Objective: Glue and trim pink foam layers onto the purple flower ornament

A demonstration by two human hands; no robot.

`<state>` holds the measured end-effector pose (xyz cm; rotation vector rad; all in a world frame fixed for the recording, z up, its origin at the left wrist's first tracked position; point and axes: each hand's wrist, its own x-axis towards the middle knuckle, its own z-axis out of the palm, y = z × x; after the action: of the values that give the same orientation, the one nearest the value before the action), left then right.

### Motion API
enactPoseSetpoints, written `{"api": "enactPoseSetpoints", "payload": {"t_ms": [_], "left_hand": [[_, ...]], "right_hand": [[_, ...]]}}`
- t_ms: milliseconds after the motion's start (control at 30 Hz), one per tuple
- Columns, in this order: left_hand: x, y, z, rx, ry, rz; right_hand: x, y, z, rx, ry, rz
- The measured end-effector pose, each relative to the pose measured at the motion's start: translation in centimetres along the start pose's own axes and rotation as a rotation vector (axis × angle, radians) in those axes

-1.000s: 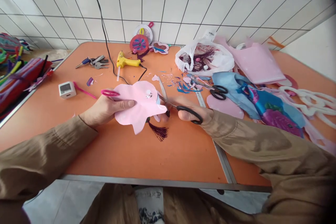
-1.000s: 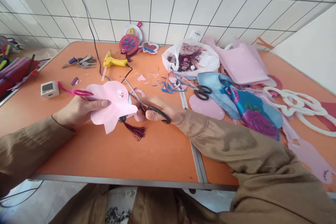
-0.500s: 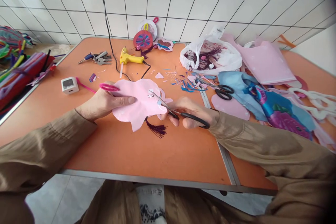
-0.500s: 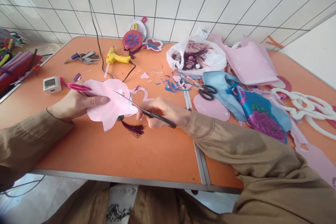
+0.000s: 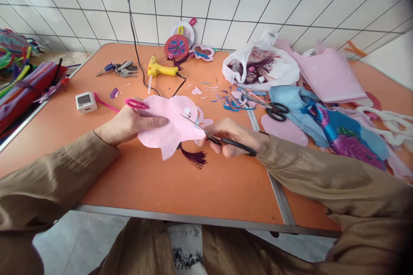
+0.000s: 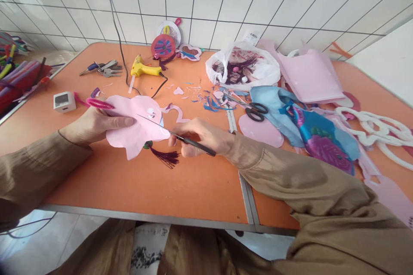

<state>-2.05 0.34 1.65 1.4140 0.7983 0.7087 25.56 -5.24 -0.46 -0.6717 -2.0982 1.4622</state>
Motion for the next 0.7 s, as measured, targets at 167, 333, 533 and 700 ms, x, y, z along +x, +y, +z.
{"api": "enactPoseSetpoints", "payload": {"t_ms": [167,333,533,700], "left_hand": [[0.18,-0.35,-0.38,-0.040,-0.069,0.028],[0.15,-0.36,-0.54,-0.017,-0.080,0.035],[0.17,-0.07,-0.27,-0.030,-0.077,0.016],[0.10,0.29,0.13,-0.048,-0.057,-0.005]], "right_hand": [[0.15,-0.01,0.19,0.017,0.013,0.004],[0.18,0.34,0.06,-0.012,-0.007,-0.015],[0.30,0.03,0.16,-0.028,0.018,-0.015],[0.31,0.02,0.29,-0.007,0.041,-0.010]]}}
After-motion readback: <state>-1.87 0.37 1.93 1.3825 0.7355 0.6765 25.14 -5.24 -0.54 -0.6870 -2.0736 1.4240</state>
